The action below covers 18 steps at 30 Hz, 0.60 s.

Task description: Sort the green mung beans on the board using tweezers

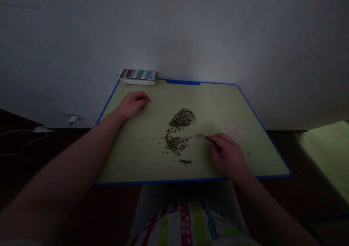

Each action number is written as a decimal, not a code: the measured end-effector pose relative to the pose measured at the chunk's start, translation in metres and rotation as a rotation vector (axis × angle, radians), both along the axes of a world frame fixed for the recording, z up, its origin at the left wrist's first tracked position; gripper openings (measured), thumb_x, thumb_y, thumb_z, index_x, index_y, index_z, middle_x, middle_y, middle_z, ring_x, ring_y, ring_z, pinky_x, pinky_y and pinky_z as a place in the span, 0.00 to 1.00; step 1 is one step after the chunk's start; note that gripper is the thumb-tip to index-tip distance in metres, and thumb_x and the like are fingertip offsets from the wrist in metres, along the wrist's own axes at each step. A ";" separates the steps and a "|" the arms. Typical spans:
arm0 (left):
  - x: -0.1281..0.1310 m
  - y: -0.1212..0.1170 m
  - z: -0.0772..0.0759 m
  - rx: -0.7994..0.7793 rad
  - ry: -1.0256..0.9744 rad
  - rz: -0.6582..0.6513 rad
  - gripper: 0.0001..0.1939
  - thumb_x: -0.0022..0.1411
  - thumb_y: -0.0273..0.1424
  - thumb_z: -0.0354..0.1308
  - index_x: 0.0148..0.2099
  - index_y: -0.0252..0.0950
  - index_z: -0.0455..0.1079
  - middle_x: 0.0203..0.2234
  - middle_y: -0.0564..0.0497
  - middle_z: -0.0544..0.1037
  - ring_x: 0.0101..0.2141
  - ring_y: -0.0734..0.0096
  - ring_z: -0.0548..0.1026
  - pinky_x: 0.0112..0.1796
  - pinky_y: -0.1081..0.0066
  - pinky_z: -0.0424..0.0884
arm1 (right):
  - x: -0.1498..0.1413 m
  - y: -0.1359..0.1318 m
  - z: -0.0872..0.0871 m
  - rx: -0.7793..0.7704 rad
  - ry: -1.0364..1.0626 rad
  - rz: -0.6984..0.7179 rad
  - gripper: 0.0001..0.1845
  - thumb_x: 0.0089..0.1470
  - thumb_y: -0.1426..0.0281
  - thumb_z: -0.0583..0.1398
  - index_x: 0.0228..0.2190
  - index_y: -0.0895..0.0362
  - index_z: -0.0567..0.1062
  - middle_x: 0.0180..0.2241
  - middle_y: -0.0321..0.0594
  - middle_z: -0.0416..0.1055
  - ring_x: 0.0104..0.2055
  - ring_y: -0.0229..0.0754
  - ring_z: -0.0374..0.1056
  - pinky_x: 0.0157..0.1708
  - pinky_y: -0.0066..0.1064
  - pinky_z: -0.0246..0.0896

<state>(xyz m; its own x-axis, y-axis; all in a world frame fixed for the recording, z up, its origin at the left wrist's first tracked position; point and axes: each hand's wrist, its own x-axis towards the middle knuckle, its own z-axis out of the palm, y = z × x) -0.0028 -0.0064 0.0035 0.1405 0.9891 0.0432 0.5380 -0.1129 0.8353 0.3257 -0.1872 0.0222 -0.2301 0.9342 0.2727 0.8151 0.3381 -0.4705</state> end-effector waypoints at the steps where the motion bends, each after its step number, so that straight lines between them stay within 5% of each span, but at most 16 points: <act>1: 0.000 0.000 0.001 -0.002 0.000 0.001 0.12 0.49 0.33 0.55 0.34 0.33 0.73 0.18 0.53 0.68 0.22 0.73 0.63 0.26 0.71 0.59 | 0.000 0.000 0.000 0.000 0.002 0.009 0.13 0.58 0.74 0.52 0.40 0.61 0.76 0.34 0.46 0.73 0.35 0.44 0.70 0.37 0.36 0.67; 18: -0.001 0.002 -0.002 0.014 0.013 -0.004 0.12 0.49 0.33 0.54 0.34 0.33 0.73 0.20 0.52 0.69 0.23 0.74 0.63 0.26 0.72 0.59 | -0.010 0.000 0.002 -0.018 0.018 0.088 0.15 0.58 0.75 0.52 0.41 0.62 0.76 0.34 0.46 0.73 0.36 0.43 0.69 0.38 0.34 0.66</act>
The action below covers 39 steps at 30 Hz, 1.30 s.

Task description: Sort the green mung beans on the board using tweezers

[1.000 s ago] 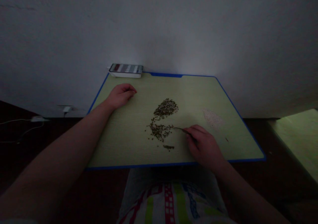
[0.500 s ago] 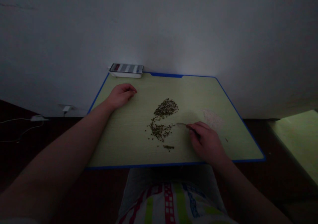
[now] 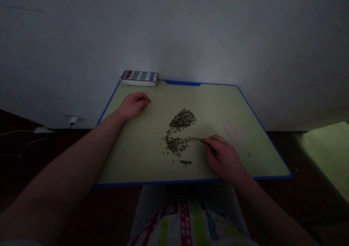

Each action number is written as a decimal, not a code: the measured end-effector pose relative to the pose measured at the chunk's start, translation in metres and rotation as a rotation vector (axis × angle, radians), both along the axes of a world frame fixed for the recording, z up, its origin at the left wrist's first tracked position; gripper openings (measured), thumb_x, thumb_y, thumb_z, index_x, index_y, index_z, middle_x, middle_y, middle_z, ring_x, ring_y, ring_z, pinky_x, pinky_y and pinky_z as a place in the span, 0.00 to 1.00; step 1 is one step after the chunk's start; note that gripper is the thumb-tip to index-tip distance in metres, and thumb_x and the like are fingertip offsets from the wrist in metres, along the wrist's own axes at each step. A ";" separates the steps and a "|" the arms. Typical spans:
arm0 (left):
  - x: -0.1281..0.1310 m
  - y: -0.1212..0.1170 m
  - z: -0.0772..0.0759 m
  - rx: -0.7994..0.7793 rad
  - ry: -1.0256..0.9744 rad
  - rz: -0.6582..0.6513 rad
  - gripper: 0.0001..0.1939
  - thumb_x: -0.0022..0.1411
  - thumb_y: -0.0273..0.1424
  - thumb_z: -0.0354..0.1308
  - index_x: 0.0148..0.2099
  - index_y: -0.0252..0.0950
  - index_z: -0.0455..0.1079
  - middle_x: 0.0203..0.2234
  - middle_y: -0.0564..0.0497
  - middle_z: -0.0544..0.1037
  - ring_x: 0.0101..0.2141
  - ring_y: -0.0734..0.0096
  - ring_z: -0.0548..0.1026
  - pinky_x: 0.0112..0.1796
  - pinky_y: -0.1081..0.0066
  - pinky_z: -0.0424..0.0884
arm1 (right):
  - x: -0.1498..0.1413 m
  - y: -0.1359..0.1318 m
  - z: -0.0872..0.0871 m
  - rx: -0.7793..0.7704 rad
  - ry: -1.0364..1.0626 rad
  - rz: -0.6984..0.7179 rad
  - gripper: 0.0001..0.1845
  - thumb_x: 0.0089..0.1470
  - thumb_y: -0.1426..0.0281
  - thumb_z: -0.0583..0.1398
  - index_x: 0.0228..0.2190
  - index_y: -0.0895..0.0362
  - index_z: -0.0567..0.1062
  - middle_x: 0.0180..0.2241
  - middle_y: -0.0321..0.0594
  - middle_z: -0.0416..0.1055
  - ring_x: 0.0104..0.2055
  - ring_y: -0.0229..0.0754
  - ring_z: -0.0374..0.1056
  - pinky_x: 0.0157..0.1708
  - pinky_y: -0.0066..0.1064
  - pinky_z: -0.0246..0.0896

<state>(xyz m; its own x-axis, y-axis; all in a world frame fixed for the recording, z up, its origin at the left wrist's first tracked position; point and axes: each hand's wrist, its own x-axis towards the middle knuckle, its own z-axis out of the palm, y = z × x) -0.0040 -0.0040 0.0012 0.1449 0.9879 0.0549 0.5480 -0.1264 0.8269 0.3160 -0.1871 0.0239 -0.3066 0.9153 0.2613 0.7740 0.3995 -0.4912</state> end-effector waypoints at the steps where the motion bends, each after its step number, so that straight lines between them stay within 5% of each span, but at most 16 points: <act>1: 0.000 0.000 0.000 -0.008 -0.005 0.002 0.12 0.49 0.33 0.54 0.34 0.33 0.73 0.20 0.53 0.69 0.23 0.74 0.63 0.26 0.72 0.59 | 0.000 0.000 -0.001 0.005 -0.001 -0.001 0.15 0.58 0.75 0.52 0.41 0.62 0.76 0.34 0.46 0.73 0.36 0.43 0.69 0.38 0.35 0.66; 19: 0.000 0.000 0.000 0.008 0.011 -0.006 0.12 0.49 0.33 0.54 0.34 0.33 0.73 0.19 0.54 0.69 0.23 0.75 0.64 0.26 0.73 0.60 | 0.027 0.016 -0.007 0.034 0.010 -0.220 0.14 0.56 0.70 0.54 0.39 0.60 0.77 0.36 0.47 0.76 0.38 0.47 0.72 0.38 0.38 0.68; 39: 0.000 -0.002 0.002 -0.009 0.000 0.010 0.10 0.49 0.33 0.55 0.34 0.35 0.73 0.18 0.54 0.68 0.22 0.74 0.63 0.24 0.73 0.58 | 0.004 0.024 -0.002 -0.020 0.005 -0.113 0.14 0.55 0.73 0.54 0.40 0.57 0.77 0.33 0.43 0.75 0.33 0.43 0.70 0.33 0.34 0.66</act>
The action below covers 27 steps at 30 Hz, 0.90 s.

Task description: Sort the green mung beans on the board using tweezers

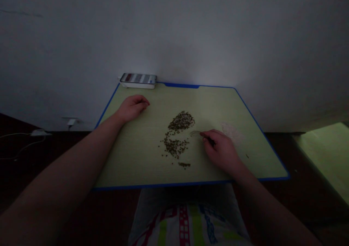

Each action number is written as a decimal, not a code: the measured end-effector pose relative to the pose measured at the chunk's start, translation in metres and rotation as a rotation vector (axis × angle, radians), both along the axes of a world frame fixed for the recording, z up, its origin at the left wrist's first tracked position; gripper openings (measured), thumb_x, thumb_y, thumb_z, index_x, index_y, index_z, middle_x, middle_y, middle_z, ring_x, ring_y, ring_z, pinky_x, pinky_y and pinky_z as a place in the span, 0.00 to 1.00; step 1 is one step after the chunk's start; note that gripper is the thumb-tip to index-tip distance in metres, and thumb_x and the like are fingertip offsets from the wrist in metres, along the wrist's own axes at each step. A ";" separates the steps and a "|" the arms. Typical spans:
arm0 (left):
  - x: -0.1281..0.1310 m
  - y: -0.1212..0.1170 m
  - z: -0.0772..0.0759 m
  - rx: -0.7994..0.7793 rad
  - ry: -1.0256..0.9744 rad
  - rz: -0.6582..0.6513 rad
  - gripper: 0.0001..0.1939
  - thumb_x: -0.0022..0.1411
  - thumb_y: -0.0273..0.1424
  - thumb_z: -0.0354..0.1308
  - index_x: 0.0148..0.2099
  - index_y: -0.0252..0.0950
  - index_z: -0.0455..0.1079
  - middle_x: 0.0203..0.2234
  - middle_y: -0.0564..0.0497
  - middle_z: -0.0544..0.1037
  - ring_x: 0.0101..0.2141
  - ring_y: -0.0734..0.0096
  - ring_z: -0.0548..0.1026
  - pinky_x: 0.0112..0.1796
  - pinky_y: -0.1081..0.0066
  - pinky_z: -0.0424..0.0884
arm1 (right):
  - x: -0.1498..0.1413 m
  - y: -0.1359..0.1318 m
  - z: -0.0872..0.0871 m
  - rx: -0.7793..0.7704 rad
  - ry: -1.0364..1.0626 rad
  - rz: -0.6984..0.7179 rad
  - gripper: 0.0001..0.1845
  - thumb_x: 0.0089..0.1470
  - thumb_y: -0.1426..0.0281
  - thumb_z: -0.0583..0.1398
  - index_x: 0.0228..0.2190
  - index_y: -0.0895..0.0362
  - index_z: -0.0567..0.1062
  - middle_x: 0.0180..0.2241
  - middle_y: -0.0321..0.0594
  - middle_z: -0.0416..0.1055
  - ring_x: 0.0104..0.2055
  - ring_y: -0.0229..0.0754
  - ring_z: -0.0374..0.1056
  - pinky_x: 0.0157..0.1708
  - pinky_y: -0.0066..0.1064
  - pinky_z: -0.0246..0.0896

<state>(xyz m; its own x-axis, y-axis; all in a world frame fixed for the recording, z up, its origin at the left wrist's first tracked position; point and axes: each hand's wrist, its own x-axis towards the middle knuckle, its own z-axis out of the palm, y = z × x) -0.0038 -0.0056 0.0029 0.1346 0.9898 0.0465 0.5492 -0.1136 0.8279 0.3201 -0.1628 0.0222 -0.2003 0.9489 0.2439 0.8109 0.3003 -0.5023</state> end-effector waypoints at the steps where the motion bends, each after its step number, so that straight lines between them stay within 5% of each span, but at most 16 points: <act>1: 0.000 0.000 0.000 -0.008 -0.010 0.002 0.10 0.49 0.33 0.55 0.33 0.35 0.73 0.18 0.54 0.68 0.22 0.74 0.63 0.24 0.73 0.58 | -0.001 0.001 0.000 0.003 -0.005 -0.007 0.14 0.55 0.73 0.54 0.40 0.58 0.77 0.33 0.43 0.75 0.33 0.43 0.70 0.33 0.34 0.66; 16: 0.002 -0.001 0.004 -0.006 -0.029 -0.016 0.10 0.48 0.32 0.55 0.32 0.34 0.72 0.20 0.54 0.69 0.23 0.74 0.64 0.26 0.73 0.60 | 0.053 0.014 0.001 -0.018 -0.092 -0.337 0.10 0.51 0.69 0.58 0.32 0.57 0.78 0.30 0.46 0.78 0.30 0.49 0.72 0.31 0.38 0.65; 20: 0.000 0.001 0.001 -0.016 -0.035 -0.011 0.10 0.47 0.33 0.55 0.32 0.35 0.72 0.19 0.55 0.68 0.23 0.74 0.64 0.26 0.73 0.59 | 0.079 0.032 0.013 -0.027 0.018 -0.253 0.11 0.51 0.66 0.58 0.34 0.56 0.78 0.29 0.41 0.77 0.29 0.45 0.71 0.29 0.36 0.65; 27: -0.001 -0.001 0.000 -0.028 -0.117 0.028 0.09 0.46 0.34 0.56 0.31 0.36 0.71 0.15 0.56 0.65 0.19 0.75 0.61 0.22 0.73 0.55 | 0.116 0.116 0.028 0.066 -0.064 0.086 0.10 0.50 0.68 0.58 0.33 0.56 0.79 0.35 0.43 0.78 0.38 0.47 0.73 0.41 0.40 0.67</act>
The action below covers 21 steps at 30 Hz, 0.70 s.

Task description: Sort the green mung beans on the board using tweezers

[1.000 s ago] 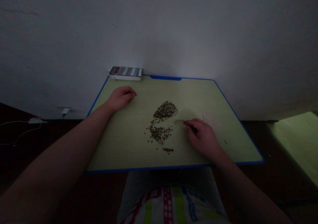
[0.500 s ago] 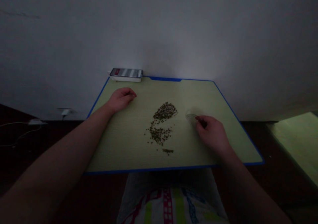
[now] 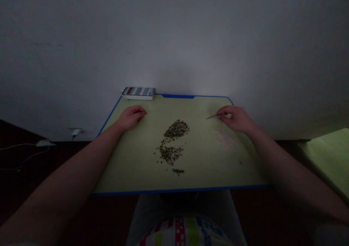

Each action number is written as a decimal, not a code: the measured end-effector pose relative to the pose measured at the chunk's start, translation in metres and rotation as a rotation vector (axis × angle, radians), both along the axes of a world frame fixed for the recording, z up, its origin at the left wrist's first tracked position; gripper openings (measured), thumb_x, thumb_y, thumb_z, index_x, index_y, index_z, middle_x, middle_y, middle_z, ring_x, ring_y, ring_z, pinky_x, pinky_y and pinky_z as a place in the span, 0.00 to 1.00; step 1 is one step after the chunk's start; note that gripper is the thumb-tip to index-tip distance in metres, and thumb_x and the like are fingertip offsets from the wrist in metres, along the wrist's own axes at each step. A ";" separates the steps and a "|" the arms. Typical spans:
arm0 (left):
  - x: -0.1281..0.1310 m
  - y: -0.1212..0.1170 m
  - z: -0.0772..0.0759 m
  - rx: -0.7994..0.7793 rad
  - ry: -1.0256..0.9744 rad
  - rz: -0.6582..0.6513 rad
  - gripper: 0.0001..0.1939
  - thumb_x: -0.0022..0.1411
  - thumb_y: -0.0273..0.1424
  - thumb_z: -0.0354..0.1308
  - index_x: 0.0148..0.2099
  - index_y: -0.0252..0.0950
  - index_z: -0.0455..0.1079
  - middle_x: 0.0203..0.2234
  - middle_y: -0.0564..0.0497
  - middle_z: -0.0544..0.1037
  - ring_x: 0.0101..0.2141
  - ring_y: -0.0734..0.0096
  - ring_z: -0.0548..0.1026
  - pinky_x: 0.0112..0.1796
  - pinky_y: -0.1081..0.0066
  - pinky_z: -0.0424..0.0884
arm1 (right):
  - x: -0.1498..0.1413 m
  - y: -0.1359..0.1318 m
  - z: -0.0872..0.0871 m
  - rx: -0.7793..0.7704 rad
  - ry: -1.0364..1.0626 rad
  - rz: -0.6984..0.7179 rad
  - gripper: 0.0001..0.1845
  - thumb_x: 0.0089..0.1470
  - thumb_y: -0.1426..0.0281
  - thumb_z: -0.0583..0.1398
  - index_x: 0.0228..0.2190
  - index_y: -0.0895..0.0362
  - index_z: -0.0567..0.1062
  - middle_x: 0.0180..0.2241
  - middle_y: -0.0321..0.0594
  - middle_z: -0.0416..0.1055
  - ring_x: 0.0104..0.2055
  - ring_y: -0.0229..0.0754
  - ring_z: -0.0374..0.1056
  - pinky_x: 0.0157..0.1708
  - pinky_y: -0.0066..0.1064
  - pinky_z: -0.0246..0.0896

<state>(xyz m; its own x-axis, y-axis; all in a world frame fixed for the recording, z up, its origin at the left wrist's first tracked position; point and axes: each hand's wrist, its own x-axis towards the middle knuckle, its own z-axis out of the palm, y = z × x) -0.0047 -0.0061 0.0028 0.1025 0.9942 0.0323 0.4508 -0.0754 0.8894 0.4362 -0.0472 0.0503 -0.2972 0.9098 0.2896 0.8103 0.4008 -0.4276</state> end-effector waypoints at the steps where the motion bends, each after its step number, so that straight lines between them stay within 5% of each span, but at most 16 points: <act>1: 0.001 -0.001 0.002 -0.002 -0.035 0.004 0.08 0.46 0.34 0.56 0.30 0.36 0.70 0.15 0.57 0.64 0.18 0.75 0.61 0.22 0.73 0.54 | 0.000 0.009 -0.002 -0.019 -0.025 0.059 0.11 0.51 0.69 0.57 0.34 0.55 0.79 0.37 0.43 0.78 0.41 0.47 0.73 0.44 0.41 0.66; 6: 0.006 -0.006 0.009 -0.021 -0.183 0.096 0.08 0.43 0.33 0.58 0.29 0.36 0.69 0.16 0.56 0.66 0.18 0.77 0.61 0.21 0.74 0.55 | -0.010 0.019 -0.011 -0.156 -0.158 0.330 0.17 0.53 0.76 0.55 0.39 0.51 0.79 0.43 0.37 0.78 0.47 0.44 0.73 0.50 0.39 0.64; 15: 0.000 0.003 0.001 0.003 -0.327 0.120 0.08 0.44 0.32 0.59 0.29 0.36 0.68 0.16 0.56 0.66 0.17 0.78 0.61 0.19 0.75 0.54 | 0.023 -0.023 -0.014 -0.189 -0.080 0.535 0.21 0.51 0.80 0.56 0.40 0.47 0.79 0.45 0.31 0.78 0.50 0.40 0.72 0.51 0.37 0.64; 17: 0.001 0.003 0.003 0.012 -0.375 0.175 0.07 0.43 0.31 0.58 0.29 0.36 0.67 0.16 0.56 0.66 0.17 0.79 0.61 0.19 0.75 0.54 | 0.029 -0.026 -0.015 -0.140 -0.099 0.470 0.20 0.52 0.79 0.55 0.40 0.47 0.79 0.45 0.33 0.78 0.49 0.40 0.72 0.50 0.36 0.64; 21: 0.002 0.002 0.004 0.037 -0.418 0.210 0.05 0.43 0.30 0.56 0.27 0.36 0.64 0.14 0.57 0.62 0.16 0.79 0.58 0.18 0.75 0.52 | 0.037 -0.021 -0.018 0.016 -0.250 0.090 0.19 0.56 0.75 0.53 0.45 0.52 0.78 0.43 0.41 0.79 0.43 0.44 0.75 0.43 0.36 0.67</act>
<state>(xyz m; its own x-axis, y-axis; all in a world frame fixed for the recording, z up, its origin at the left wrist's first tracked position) -0.0026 -0.0040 0.0072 -0.1307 0.9893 0.0642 0.0637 -0.0563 0.9964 0.4730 -0.0678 0.0327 -0.4403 0.8727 0.2112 0.8509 0.4806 -0.2120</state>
